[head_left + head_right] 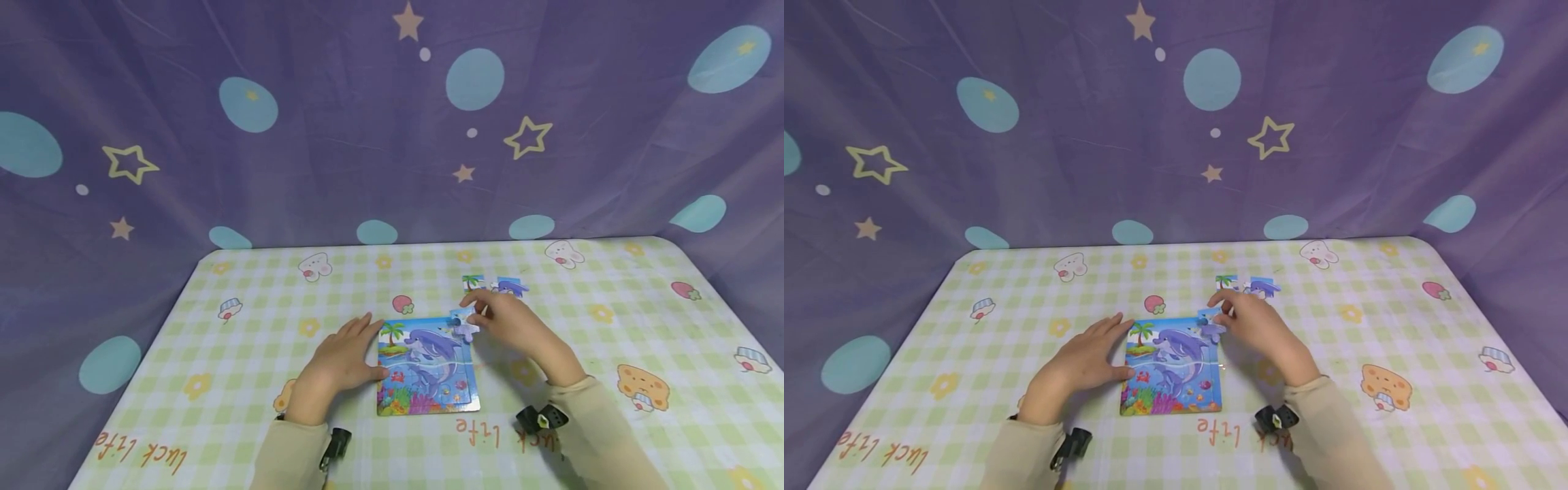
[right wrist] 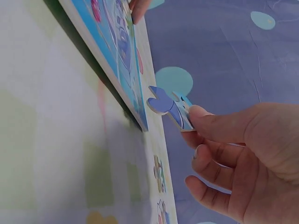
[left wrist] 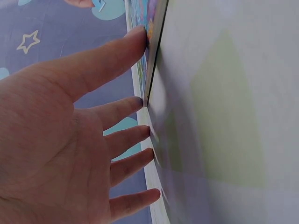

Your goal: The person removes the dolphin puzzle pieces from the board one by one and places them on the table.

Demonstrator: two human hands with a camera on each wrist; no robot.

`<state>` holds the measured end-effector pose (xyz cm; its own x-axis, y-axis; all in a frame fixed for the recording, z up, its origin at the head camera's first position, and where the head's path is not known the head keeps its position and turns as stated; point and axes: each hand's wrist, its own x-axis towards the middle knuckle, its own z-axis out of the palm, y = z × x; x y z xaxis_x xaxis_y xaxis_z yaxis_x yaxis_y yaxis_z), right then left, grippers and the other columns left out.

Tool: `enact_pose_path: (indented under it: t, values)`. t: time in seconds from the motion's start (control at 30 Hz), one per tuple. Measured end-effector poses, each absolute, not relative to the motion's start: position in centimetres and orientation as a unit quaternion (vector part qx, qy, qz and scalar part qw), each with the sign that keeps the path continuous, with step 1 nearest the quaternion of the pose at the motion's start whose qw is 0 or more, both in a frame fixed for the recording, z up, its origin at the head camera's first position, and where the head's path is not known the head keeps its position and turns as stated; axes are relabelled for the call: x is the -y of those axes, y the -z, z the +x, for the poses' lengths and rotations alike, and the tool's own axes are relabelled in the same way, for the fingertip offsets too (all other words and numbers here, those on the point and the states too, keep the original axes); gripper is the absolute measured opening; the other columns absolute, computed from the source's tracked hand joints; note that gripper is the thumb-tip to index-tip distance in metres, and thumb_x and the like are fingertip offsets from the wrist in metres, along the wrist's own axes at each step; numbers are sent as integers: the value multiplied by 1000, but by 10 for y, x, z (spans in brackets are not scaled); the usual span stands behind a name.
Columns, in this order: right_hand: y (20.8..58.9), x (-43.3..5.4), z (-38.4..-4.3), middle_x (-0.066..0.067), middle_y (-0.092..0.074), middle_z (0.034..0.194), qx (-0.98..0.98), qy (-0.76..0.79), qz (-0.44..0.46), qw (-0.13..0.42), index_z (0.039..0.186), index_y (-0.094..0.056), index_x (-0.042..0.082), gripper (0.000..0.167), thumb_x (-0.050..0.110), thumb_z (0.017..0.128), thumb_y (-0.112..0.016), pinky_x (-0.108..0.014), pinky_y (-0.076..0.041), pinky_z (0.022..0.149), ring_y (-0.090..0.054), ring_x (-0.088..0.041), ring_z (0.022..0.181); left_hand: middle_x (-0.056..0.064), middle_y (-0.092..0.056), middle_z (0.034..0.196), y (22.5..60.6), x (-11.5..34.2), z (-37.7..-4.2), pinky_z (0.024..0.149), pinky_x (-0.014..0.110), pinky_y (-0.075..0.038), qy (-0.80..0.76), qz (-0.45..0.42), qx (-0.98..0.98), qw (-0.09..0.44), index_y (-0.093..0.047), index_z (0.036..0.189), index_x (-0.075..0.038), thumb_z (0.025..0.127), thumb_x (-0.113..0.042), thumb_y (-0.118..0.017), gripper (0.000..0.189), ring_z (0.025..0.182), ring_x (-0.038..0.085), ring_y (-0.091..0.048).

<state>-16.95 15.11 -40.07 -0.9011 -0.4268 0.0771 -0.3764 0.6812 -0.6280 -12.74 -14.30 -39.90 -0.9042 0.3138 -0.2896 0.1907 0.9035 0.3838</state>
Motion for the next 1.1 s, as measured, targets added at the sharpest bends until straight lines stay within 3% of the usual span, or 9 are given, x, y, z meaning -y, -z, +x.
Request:
enact_pose_path:
  t: [0.23, 0.7, 1.1]
  values:
    - [398, -162, -172, -4, -63, 86, -919, 340, -194, 46, 113, -67, 4, 20, 4, 93, -67, -32, -48, 65, -58, -13, 71, 12, -26, 161, 398, 143, -127, 115, 59, -25, -174, 133, -960, 175, -37, 153, -11, 84, -38, -77, 84, 147, 35, -22]
    - [394, -183, -176, -7, -64, 85, -920, 355, -166, 5, 112, -68, 3, 21, 2, 91, -69, -33, -47, 63, -58, -16, 70, 13, -26, 161, 399, 143, -128, 114, 58, -27, -168, 137, -960, 175, -37, 153, -11, 84, -38, -77, 84, 147, 35, -23]
    - [396, -203, -181, -11, -65, 92, -924, 355, -143, -2, 114, -67, 2, 22, 6, 93, -68, -36, -48, 68, -59, -21, 77, 12, -26, 161, 400, 142, -128, 114, 58, -27, -169, 136, -960, 177, -37, 154, -12, 84, -38, -77, 84, 147, 35, -23]
